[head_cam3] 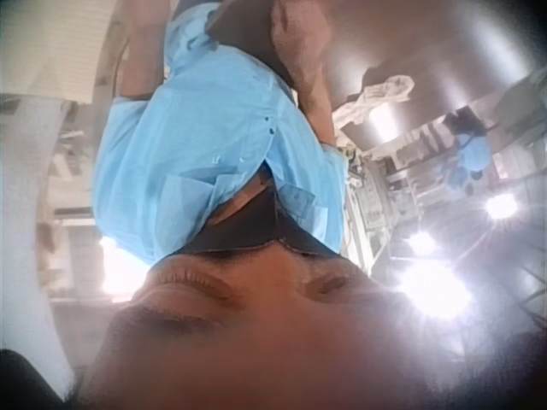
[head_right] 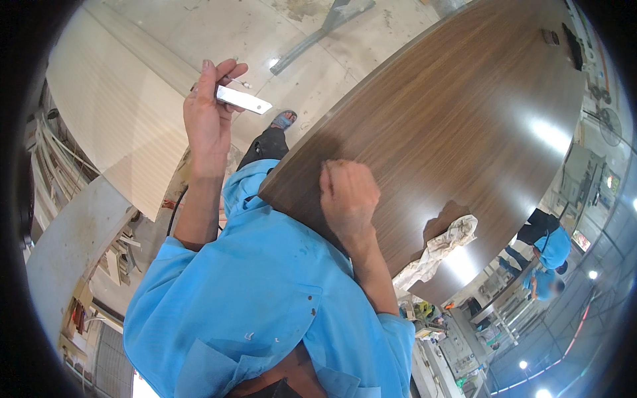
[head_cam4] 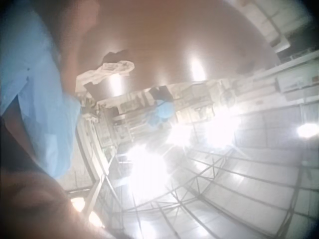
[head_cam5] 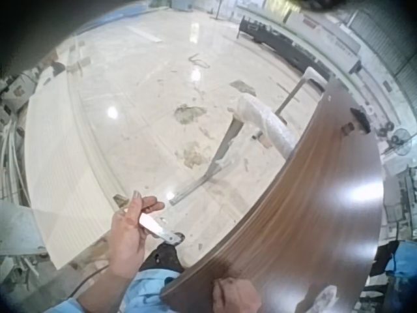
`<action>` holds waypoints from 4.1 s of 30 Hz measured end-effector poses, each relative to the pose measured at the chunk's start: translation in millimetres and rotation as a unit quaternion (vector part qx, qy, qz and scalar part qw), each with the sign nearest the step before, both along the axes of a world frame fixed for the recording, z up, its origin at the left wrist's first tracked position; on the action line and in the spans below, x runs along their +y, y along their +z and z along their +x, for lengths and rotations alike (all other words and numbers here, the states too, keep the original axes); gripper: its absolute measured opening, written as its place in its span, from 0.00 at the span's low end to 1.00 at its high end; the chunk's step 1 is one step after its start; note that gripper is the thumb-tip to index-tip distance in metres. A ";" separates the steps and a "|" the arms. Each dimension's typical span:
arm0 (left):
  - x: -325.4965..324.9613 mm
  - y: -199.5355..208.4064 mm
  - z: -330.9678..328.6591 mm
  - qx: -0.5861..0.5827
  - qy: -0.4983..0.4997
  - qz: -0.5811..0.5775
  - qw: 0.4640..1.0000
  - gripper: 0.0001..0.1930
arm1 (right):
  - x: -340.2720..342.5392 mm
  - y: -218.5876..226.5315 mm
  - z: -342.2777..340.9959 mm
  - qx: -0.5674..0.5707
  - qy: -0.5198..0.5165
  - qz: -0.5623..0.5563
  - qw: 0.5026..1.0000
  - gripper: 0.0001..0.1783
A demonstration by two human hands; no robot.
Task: The person applies a dark finish to a large wooden tabletop using a small brush and wipes the surface with a cloth. The person repeatedly dips the brush into a container and spreads the finish across the tabletop, occasionally wiping excess with a cloth.
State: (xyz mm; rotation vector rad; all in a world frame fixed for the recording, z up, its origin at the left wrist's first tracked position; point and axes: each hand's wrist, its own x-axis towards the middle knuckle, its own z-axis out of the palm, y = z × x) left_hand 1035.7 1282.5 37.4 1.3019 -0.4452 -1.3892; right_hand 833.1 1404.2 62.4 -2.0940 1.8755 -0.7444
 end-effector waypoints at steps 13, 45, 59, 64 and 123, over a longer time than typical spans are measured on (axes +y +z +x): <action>-6.8 -5.1 -5.0 0.002 -0.001 -0.009 1.000 0.26 | 4.3 1.8 7.6 0.002 0.088 -0.038 0.995 0.08; -7.3 -3.4 -0.2 0.014 -0.001 -0.004 1.000 0.26 | -22.1 8.3 -29.9 0.022 -0.043 0.002 0.999 0.06; -12.2 -18.5 3.4 0.028 0.012 0.010 0.999 0.23 | -34.5 6.2 -47.6 0.012 -0.071 0.019 0.997 0.04; -14.3 -19.1 2.3 0.027 0.025 0.014 0.999 0.23 | -36.5 6.4 -49.9 0.009 -0.036 0.002 0.999 0.04; -8.9 -21.0 2.1 0.015 0.003 0.017 1.000 0.22 | -4.8 2.4 12.9 -0.018 0.000 -0.021 1.000 0.06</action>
